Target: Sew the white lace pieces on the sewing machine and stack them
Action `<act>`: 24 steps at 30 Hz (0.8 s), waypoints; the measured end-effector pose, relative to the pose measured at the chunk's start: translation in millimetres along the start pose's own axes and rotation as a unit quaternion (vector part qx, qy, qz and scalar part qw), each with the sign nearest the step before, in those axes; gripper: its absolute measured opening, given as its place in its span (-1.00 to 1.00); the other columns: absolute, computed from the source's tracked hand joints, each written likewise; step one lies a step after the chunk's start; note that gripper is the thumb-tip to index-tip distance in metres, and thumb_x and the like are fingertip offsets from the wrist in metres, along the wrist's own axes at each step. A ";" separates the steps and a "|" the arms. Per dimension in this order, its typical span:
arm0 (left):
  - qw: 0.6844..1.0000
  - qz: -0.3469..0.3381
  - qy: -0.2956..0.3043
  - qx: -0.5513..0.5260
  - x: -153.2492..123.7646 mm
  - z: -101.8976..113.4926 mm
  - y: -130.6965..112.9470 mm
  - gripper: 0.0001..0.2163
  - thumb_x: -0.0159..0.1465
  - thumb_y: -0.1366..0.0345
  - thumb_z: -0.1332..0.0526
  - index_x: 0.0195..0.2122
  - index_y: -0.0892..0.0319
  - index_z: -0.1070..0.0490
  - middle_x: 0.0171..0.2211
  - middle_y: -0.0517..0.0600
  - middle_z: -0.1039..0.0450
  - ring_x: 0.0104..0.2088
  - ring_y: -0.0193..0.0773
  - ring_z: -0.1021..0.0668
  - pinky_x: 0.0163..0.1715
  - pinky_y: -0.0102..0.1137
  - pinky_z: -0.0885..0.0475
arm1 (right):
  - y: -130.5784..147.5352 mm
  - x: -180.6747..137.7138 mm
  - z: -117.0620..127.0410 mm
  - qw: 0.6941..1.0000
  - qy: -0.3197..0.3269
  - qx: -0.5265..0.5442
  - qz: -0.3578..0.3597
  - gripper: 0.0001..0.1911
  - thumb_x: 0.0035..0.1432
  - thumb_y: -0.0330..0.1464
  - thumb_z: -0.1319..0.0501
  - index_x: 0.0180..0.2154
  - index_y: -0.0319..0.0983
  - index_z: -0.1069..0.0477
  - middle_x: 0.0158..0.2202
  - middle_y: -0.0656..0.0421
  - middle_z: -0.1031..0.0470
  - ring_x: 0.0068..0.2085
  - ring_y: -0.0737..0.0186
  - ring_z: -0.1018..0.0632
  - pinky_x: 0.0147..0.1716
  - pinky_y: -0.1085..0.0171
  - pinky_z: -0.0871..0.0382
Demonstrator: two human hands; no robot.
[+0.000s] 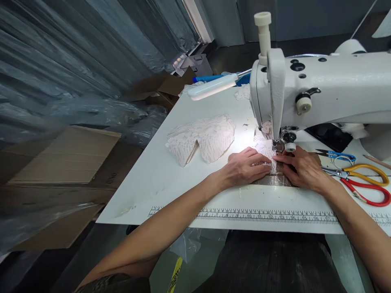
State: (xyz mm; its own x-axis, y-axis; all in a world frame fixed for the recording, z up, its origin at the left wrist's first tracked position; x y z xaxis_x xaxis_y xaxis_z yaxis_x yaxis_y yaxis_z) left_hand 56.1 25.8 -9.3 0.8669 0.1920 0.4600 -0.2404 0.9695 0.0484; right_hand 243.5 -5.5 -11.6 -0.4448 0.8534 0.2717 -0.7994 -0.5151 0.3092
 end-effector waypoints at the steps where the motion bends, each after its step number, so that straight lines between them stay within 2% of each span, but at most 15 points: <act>1: 1.000 0.005 0.005 0.000 0.3 -0.7 -0.2 -0.79 0.46 0.31 -0.08 -0.21 0.10 -0.50 -0.19 -0.04 -0.56 -0.31 -0.33 -0.52 -0.27 -0.33 -0.43 | 0.5 -1.2 -1.5 1.000 -0.005 -0.004 0.010 -0.62 0.35 -0.25 -0.06 0.07 -0.10 -0.54 -0.12 0.01 -0.48 -0.28 0.20 -0.52 -0.31 0.23 -0.44; 7: 1.000 0.006 -0.010 0.003 2.1 0.1 -1.9 -0.78 0.45 0.34 -0.08 -0.28 0.11 -0.49 -0.19 -0.04 -0.57 -0.32 -0.35 -0.52 -0.27 -0.30 -0.43 | -1.8 -0.8 -4.7 1.000 0.000 -0.028 0.009 -0.64 0.35 -0.23 -0.09 0.03 -0.13 -0.57 -0.17 0.01 -0.47 -0.27 0.19 -0.49 -0.29 0.25 -0.43; 14: 0.997 -0.033 -0.063 0.003 3.3 4.3 -5.9 -0.82 0.42 0.42 -0.13 -0.33 0.17 -0.45 -0.29 -0.08 -0.59 -0.39 -0.39 -0.52 -0.37 -0.42 -0.39 | -0.2 -1.9 -6.2 0.999 0.004 -0.043 0.014 -0.63 0.35 -0.27 -0.07 0.04 -0.15 -0.56 -0.16 -0.02 -0.47 -0.26 0.17 -0.49 -0.28 0.25 -0.41; 20: 1.000 -0.010 0.007 0.026 3.1 3.4 -16.9 -0.77 0.43 0.29 -0.07 -0.25 0.22 -0.50 -0.30 0.01 -0.56 -0.38 -0.29 -0.53 -0.34 -0.35 -0.39 | 3.8 -1.2 -5.4 0.997 -0.003 -0.053 0.048 -0.65 0.29 -0.35 -0.10 0.00 -0.08 -0.58 -0.14 0.03 -0.50 -0.19 0.14 -0.50 -0.21 0.21 -0.43; 24: 0.999 0.002 0.014 0.031 4.7 4.4 -20.1 -0.73 0.39 0.29 -0.06 -0.26 0.30 -0.52 -0.34 0.05 -0.52 -0.42 -0.24 -0.51 -0.34 -0.31 -0.37 | 9.4 -0.3 -1.0 0.994 -0.036 -0.057 0.084 -0.63 0.30 -0.38 -0.08 0.00 -0.07 -0.58 -0.17 0.05 -0.52 -0.19 0.15 -0.51 -0.23 0.21 -0.43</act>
State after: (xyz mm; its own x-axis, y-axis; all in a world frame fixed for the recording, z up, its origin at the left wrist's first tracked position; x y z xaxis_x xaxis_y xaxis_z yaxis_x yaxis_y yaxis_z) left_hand 63.1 6.6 -4.3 0.8779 0.2006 0.4347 -0.2693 0.9577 0.1018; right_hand 235.7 -10.5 -9.7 -0.5497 0.7458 0.3765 -0.7581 -0.6346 0.1504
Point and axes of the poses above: each hand's wrist, its own x-axis towards the middle knuckle, its own z-axis out of the back of the hand, y = z × x, the point moved 4 cm from there along x, towards the middle knuckle
